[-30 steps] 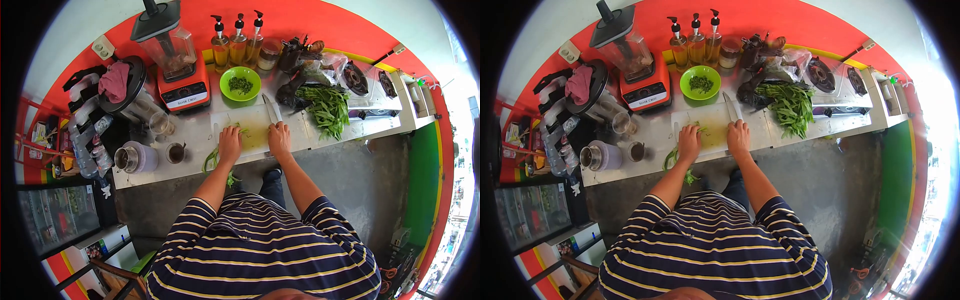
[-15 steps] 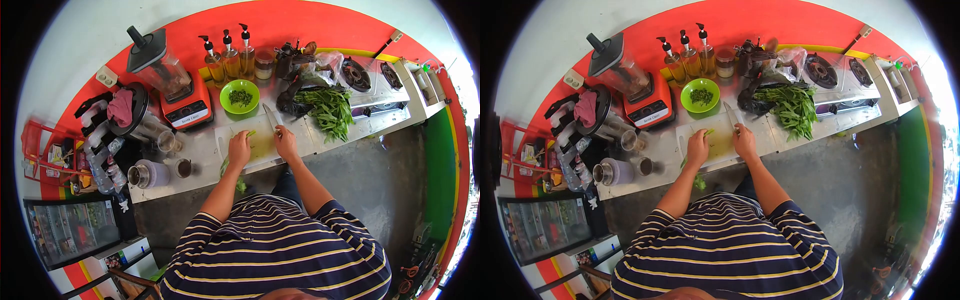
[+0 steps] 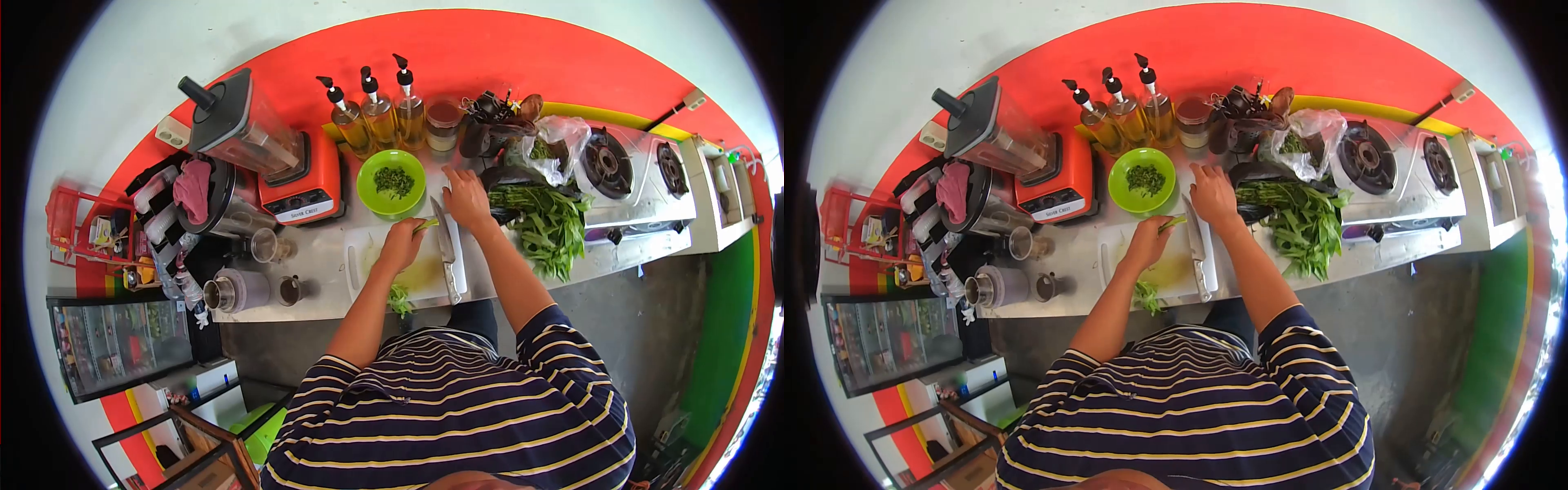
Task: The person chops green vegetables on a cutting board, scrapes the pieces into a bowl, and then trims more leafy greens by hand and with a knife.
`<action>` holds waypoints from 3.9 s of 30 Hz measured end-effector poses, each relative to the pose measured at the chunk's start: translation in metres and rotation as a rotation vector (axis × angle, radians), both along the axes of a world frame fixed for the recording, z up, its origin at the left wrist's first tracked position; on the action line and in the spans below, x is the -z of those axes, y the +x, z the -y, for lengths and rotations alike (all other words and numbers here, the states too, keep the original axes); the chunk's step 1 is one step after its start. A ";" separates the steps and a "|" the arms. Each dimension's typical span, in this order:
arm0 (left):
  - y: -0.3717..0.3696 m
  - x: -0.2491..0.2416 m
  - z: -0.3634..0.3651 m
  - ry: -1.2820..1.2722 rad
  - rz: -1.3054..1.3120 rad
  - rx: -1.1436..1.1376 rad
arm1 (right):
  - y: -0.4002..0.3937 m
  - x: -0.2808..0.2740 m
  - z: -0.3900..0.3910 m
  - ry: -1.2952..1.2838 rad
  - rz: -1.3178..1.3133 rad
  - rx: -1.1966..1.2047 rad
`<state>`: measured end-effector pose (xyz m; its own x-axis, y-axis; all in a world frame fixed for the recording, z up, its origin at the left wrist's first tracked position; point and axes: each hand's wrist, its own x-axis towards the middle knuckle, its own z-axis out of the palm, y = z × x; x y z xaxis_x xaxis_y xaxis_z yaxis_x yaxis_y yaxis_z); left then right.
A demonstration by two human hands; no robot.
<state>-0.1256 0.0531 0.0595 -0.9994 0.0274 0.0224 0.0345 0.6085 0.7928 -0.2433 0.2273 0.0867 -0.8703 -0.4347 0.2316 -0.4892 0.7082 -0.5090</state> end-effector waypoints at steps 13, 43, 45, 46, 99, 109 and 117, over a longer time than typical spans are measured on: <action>-0.006 0.031 -0.022 0.007 0.065 -0.142 | -0.075 0.067 -0.017 0.251 0.200 -0.004; 0.080 0.039 0.080 -0.089 -0.089 -0.292 | 0.138 0.047 -0.001 -0.075 0.022 -0.005; 0.089 0.041 0.079 -0.170 -0.131 -0.285 | 0.136 0.045 0.015 -0.006 -0.015 -0.016; 0.096 0.040 0.078 -0.236 -0.104 -0.331 | 0.132 0.044 0.022 -0.008 -0.020 -0.012; 0.100 -0.023 0.024 1.016 0.279 -0.111 | 0.213 0.069 -0.019 0.113 0.162 0.447; 0.072 -0.067 0.022 0.757 0.006 -0.001 | 0.228 0.061 -0.046 0.016 0.402 0.475; 0.098 -0.008 0.033 0.161 -0.237 -0.052 | 0.227 0.080 -0.046 -0.327 0.673 0.585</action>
<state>-0.0272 0.0204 0.0676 -0.9657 -0.0468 0.2553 0.2021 0.4812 0.8530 -0.0162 0.2735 0.0062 -0.9244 0.1101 -0.3652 0.3667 0.5201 -0.7714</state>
